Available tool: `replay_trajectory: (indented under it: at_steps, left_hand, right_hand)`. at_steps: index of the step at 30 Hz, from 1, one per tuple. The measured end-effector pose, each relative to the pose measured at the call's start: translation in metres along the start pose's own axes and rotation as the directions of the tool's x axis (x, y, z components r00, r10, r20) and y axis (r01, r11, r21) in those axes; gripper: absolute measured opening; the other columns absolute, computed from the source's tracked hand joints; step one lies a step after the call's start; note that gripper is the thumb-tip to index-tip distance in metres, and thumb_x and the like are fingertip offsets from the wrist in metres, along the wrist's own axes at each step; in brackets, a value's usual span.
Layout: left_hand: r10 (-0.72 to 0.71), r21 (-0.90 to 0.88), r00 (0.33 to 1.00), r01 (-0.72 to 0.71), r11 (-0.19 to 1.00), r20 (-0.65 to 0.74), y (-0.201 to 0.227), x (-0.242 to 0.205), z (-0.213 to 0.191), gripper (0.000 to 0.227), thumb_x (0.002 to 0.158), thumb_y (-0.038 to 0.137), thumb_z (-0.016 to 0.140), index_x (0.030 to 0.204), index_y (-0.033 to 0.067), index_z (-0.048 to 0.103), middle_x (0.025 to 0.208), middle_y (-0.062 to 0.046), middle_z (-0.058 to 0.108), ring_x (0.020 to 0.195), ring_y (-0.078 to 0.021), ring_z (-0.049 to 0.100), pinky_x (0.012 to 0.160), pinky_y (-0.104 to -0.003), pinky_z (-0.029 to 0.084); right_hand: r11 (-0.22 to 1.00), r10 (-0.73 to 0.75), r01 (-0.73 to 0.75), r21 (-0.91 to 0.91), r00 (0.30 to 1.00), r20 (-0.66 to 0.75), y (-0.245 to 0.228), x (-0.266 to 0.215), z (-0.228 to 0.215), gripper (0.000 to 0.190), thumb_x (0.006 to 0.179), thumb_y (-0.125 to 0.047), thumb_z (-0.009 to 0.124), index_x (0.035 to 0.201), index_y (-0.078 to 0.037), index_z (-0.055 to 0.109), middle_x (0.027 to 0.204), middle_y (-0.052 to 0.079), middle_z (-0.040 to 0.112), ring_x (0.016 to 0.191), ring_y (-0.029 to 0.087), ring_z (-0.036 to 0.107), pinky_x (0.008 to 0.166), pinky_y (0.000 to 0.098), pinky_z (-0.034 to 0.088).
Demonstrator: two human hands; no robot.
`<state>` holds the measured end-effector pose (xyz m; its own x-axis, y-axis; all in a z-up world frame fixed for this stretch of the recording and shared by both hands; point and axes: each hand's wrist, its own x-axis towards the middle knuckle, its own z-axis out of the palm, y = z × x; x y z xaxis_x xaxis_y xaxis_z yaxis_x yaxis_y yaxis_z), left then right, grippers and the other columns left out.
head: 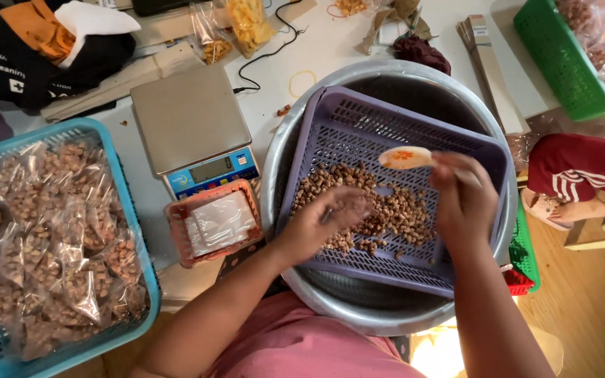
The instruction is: Packaging peanuts into small plastic bags by scooping them from a basket and weighing them on a digital scale.
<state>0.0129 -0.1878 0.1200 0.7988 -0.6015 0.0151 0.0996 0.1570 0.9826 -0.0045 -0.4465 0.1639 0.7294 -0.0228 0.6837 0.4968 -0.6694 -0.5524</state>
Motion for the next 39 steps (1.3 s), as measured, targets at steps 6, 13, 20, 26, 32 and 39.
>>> replay_trajectory:
  at_steps: [6, 13, 20, 26, 32, 39]
  left_hand:
    - [0.307, -0.021, 0.859, -0.345, 0.938, -0.409, 0.008, 0.018, -0.081, 0.022, 0.109, 0.009, 0.049, 0.091, 0.0119, 0.062, 0.097, -0.012, 0.075, 0.097, -0.0231, 0.072, 0.092, -0.035, 0.055]
    - [0.416, 0.765, 0.666, 0.390, 0.513, -0.619, -0.031, 0.010, -0.209, 0.015, 0.107, 0.026, 0.063, 0.114, 0.0168, 0.073, 0.124, -0.002, 0.066, 0.120, -0.0296, 0.064, 0.100, -0.044, 0.053]
    - [0.431, 0.895, 0.784, 0.397, 0.206, -0.447, -0.035, -0.041, -0.157, 0.046, 0.092, 0.023, 0.071, 0.135, 0.0082, 0.062, 0.141, -0.018, 0.053, 0.121, -0.0441, 0.055, 0.102, -0.056, 0.049]
    - [-0.103, 0.891, 0.885, 0.453, -0.033, -0.454, -0.087, -0.110, -0.147, 0.037, 0.099, 0.043, 0.051, 0.129, 0.0275, 0.066, 0.123, 0.000, 0.065, 0.108, -0.0329, 0.070, 0.090, -0.051, 0.057]
    - [-0.180, 0.888, 0.873, 0.460, -0.003, -0.453, -0.077, -0.112, -0.151, 0.044, 0.094, 0.039, 0.054, 0.138, 0.0356, 0.059, 0.136, 0.004, 0.061, 0.124, -0.0312, 0.064, 0.104, -0.052, 0.050]
    - [0.113, 0.301, 0.707, 0.146, 0.942, -0.698, 0.009, -0.067, -0.107, 0.027, 0.109, 0.037, 0.053, 0.111, 0.0104, 0.061, 0.109, -0.009, 0.073, 0.106, -0.0208, 0.068, 0.098, -0.037, 0.053]
  right_hand:
    - [0.806, 0.592, -0.592, -0.023, 0.801, 0.088, 0.040, -0.053, 0.056, 0.021, 0.109, -0.011, 0.054, 0.115, -0.005, 0.074, 0.078, 0.017, 0.070, 0.075, 0.032, 0.065, 0.076, 0.0495, 0.051]
    - [0.794, 0.607, -0.595, -0.124, 0.763, 0.224, -0.023, -0.042, 0.064, 0.021, 0.097, -0.004, 0.054, 0.100, 0.007, 0.072, 0.094, 0.033, 0.073, 0.094, 0.057, 0.065, 0.086, 0.0642, 0.047]
    - [0.499, 0.752, -0.855, 0.141, 0.508, 0.420, 0.019, -0.072, 0.076, 0.021, 0.102, -0.016, 0.063, 0.102, 0.002, 0.075, 0.069, 0.017, 0.072, 0.059, 0.023, 0.067, 0.058, 0.0364, 0.054]
    - [0.501, 0.704, -0.800, 0.330, 0.598, 0.383, 0.027, -0.053, 0.054, 0.019, 0.105, -0.009, 0.059, 0.107, 0.005, 0.072, 0.072, 0.018, 0.068, 0.057, 0.021, 0.065, 0.052, 0.0297, 0.052]
    - [0.581, 0.653, -0.723, 0.373, 0.688, 0.317, 0.019, -0.038, 0.044, 0.019, 0.106, -0.005, 0.057, 0.109, 0.007, 0.070, 0.072, 0.018, 0.064, 0.057, 0.019, 0.061, 0.052, 0.0272, 0.050]
    - [0.553, 0.658, -0.699, 0.453, 0.700, 0.277, 0.007, -0.030, 0.037, 0.019, 0.107, -0.007, 0.056, 0.110, 0.007, 0.069, 0.074, 0.016, 0.064, 0.059, 0.019, 0.063, 0.053, 0.0263, 0.048]
